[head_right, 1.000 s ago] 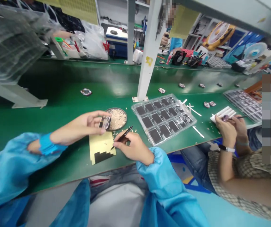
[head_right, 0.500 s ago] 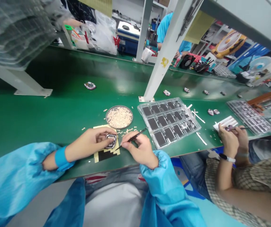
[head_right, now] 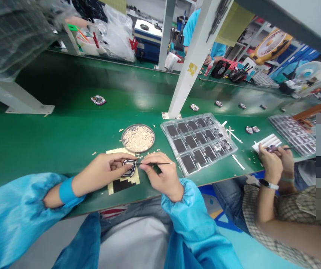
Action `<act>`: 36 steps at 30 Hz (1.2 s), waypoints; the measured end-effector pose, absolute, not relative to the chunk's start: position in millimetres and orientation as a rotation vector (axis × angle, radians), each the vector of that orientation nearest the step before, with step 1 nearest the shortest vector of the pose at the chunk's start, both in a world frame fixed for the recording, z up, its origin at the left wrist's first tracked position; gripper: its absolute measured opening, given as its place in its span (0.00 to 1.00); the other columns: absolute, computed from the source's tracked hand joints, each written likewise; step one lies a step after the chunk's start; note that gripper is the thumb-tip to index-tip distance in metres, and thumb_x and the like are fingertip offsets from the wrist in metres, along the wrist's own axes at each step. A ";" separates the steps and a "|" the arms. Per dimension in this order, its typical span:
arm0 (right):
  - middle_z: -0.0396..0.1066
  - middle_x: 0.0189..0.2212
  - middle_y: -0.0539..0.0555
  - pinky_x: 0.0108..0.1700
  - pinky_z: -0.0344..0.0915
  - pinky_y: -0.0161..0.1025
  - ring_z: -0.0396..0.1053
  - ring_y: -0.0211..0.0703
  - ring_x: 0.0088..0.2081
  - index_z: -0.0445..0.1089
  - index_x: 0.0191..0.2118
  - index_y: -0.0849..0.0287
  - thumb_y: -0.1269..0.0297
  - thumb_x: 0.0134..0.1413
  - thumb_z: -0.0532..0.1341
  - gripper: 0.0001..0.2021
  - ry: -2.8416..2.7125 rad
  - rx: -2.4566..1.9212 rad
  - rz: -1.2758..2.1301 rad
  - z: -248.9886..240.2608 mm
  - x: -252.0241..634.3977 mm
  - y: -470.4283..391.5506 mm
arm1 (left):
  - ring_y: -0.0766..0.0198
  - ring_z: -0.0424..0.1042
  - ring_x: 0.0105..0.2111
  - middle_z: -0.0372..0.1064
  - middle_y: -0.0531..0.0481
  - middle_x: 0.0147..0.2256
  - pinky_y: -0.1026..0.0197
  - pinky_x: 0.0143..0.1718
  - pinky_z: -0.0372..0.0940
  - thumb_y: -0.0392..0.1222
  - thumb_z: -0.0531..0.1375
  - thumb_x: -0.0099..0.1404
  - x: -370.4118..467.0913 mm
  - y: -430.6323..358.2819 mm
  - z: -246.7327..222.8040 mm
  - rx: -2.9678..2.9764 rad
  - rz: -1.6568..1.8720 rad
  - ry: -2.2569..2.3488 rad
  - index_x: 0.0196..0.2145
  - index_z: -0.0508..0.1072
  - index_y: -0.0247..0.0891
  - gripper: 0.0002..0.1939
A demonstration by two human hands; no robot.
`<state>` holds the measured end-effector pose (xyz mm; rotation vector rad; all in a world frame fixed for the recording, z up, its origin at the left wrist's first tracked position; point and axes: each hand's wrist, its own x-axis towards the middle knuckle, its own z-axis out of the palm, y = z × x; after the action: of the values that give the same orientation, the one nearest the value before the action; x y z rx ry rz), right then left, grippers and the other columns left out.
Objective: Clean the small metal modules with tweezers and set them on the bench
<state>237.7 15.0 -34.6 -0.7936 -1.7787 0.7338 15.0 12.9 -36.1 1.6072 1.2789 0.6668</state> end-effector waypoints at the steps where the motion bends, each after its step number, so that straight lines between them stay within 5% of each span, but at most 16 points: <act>1: 0.78 0.37 0.54 0.46 0.73 0.47 0.76 0.45 0.42 0.74 0.42 0.55 0.76 0.57 0.67 0.10 -1.783 -0.789 0.735 -34.5 237.6 15.0 | 0.66 0.66 0.21 0.72 0.51 0.25 0.66 0.23 0.60 0.49 0.61 0.65 15.2 12.8 -35.9 1.613 0.669 1.283 0.49 0.78 0.35 0.20; 28: 0.78 0.36 0.55 0.47 0.73 0.46 0.76 0.45 0.41 0.74 0.40 0.56 0.73 0.56 0.67 0.07 -1.829 -0.800 0.893 -32.7 236.6 11.7 | 0.71 0.56 0.19 0.64 0.57 0.21 0.68 0.20 0.52 0.44 0.60 0.64 16.1 9.4 -26.7 1.682 0.634 1.293 0.50 0.78 0.37 0.18; 36: 0.79 0.36 0.54 0.48 0.74 0.46 0.77 0.45 0.41 0.75 0.36 0.57 0.70 0.58 0.67 0.02 -1.665 -0.811 1.159 -35.0 237.5 11.9 | 0.67 0.63 0.23 0.69 0.52 0.25 0.67 0.23 0.59 0.46 0.61 0.64 14.8 13.8 -24.1 1.531 0.685 1.194 0.50 0.78 0.33 0.20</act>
<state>237.5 11.9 -35.0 -0.8115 -1.6651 1.1593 14.8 13.8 -24.1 1.5311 1.1941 0.6854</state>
